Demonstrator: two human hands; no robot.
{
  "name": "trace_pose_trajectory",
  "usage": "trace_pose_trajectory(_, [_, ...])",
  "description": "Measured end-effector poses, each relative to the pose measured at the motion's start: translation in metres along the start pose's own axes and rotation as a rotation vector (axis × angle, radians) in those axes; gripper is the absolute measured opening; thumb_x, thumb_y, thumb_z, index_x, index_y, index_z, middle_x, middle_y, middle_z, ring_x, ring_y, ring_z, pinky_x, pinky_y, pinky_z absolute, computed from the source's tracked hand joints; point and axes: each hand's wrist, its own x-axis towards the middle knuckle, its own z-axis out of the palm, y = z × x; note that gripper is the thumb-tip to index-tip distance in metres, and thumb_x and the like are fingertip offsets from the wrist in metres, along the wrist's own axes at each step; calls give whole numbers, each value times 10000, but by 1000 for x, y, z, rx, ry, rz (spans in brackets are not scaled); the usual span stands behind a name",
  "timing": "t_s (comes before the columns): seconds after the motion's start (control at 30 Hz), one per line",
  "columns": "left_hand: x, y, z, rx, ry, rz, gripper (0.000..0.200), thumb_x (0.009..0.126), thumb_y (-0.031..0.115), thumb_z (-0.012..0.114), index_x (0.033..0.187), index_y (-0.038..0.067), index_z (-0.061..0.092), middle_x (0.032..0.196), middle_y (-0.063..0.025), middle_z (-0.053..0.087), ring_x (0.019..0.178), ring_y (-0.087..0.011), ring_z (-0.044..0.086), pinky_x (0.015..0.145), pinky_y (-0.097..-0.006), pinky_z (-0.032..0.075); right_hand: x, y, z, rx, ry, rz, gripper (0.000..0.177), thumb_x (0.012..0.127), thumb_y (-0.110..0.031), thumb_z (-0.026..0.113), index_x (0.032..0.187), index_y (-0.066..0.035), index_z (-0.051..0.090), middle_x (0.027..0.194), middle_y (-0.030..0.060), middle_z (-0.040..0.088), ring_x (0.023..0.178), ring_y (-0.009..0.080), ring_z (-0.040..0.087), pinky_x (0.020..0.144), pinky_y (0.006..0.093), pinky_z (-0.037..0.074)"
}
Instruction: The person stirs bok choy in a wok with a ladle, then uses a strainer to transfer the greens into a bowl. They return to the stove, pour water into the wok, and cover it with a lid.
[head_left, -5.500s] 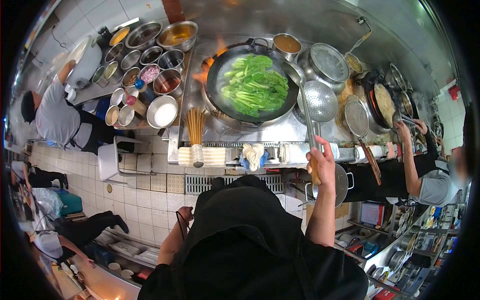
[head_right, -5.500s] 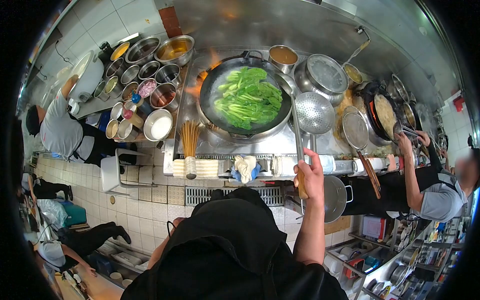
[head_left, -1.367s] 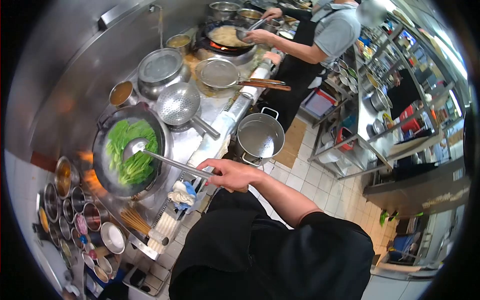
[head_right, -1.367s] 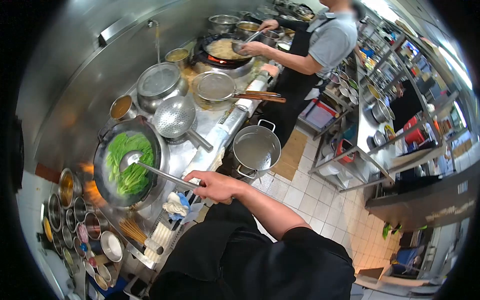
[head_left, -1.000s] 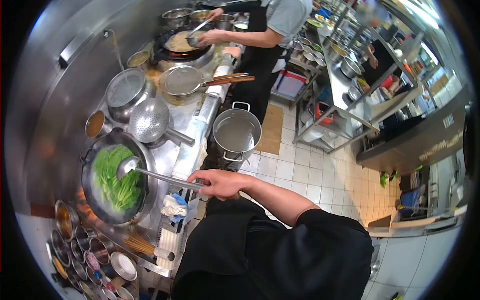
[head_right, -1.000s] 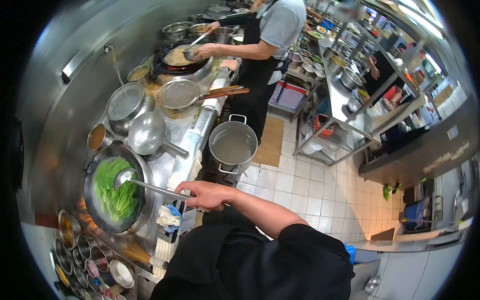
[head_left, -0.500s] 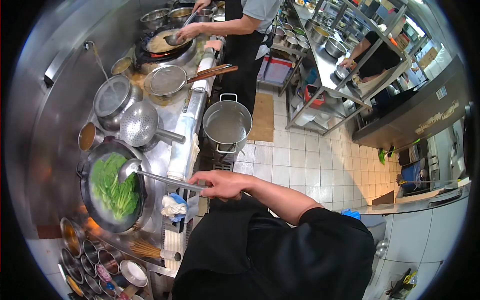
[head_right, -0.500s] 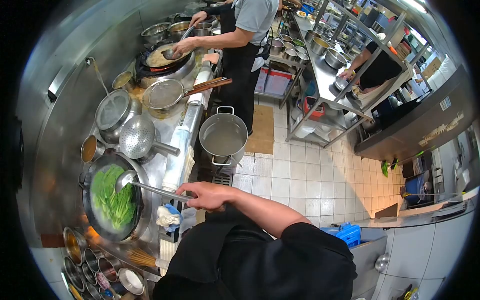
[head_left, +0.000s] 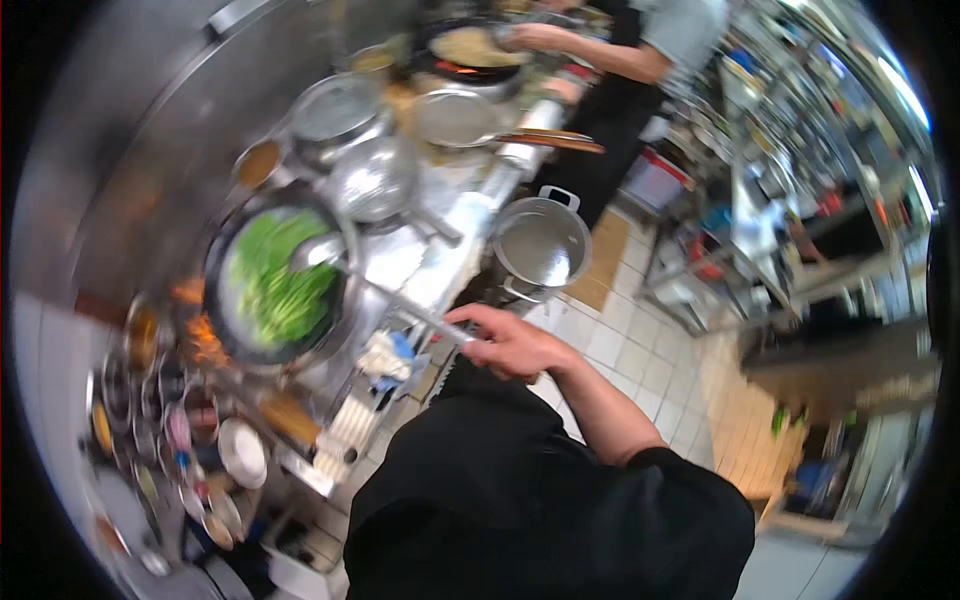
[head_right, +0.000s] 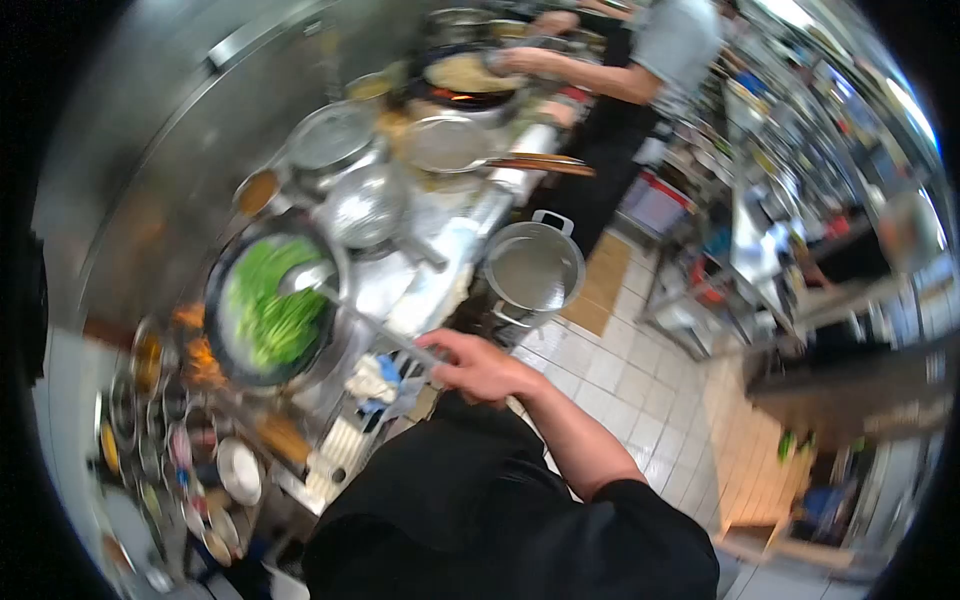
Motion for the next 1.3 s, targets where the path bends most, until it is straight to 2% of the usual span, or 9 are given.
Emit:
trace_pose_trajectory(0.2, [-90,-48,58,777,240,101,209,943,175,587,1011,17,707,815,-198,692,709,-274,692,540,-371,547,14,-18,-2,52,31,14,493,972,-93,587,1450,-136,476,784,59,594,465,82,507,393,244,382])
trace_pose_trajectory(0.3, [-120,-48,68,-696,224,-385,236,971,198,583,1052,18,713,774,-162,673,663,-243,645,527,-338,527,25,-17,-7,26,90,-67,508,962,-88,604,1452,-111,472,764,55,607,473,82,505,403,253,390])
trace_pose_trajectory(0.43, [-126,-60,88,-605,295,-177,329,939,306,600,799,24,695,755,-108,680,688,-252,666,598,-425,489,25,-40,-9,78,113,-94,593,941,-46,636,1495,-94,428,745,49,609,477,93,519,418,256,407])
trace_pose_trajectory(0.5, [-135,-65,95,-352,187,74,299,1010,210,549,1181,4,683,870,-151,672,633,-213,610,511,-318,510,28,-44,-10,94,68,-169,624,934,-32,639,1509,-82,402,749,46,609,491,96,531,431,258,423])
trace_pose_trajectory(0.63, [-149,-45,112,-584,182,-216,288,999,190,562,1193,4,663,900,-154,671,637,-225,617,516,-328,510,51,-31,-13,58,27,-283,712,921,-14,650,1553,-62,326,760,38,607,543,103,570,485,263,466])
trace_pose_trajectory(0.73, [-150,-45,133,-374,329,68,290,980,179,590,1195,-3,655,853,-152,664,628,-239,620,519,-340,513,76,-19,-12,-42,63,-199,596,886,22,594,1451,-46,417,746,19,575,526,87,531,467,255,431])
trace_pose_trajectory(0.8, [-150,-40,147,-616,391,-312,279,964,163,608,1181,-7,653,832,-155,665,622,-252,624,510,-351,504,83,-24,-4,-129,88,-112,465,852,37,537,1309,-36,491,696,-1,533,486,77,490,431,254,392])
trace_pose_trajectory(0.9, [-146,-38,157,-728,411,-453,275,953,167,615,1161,-10,650,769,-137,637,585,-242,602,501,-346,488,93,-19,3,-166,57,2,507,845,15,542,1349,-31,507,665,1,526,509,84,491,461,271,409])
trace_pose_trajectory(1.3, [-179,35,175,-1230,572,-584,102,921,105,625,903,39,550,621,-39,459,464,-181,494,402,-310,399,134,-17,-5,-486,-97,35,501,919,-99,625,1398,0,517,688,8,562,515,93,478,479,299,416])
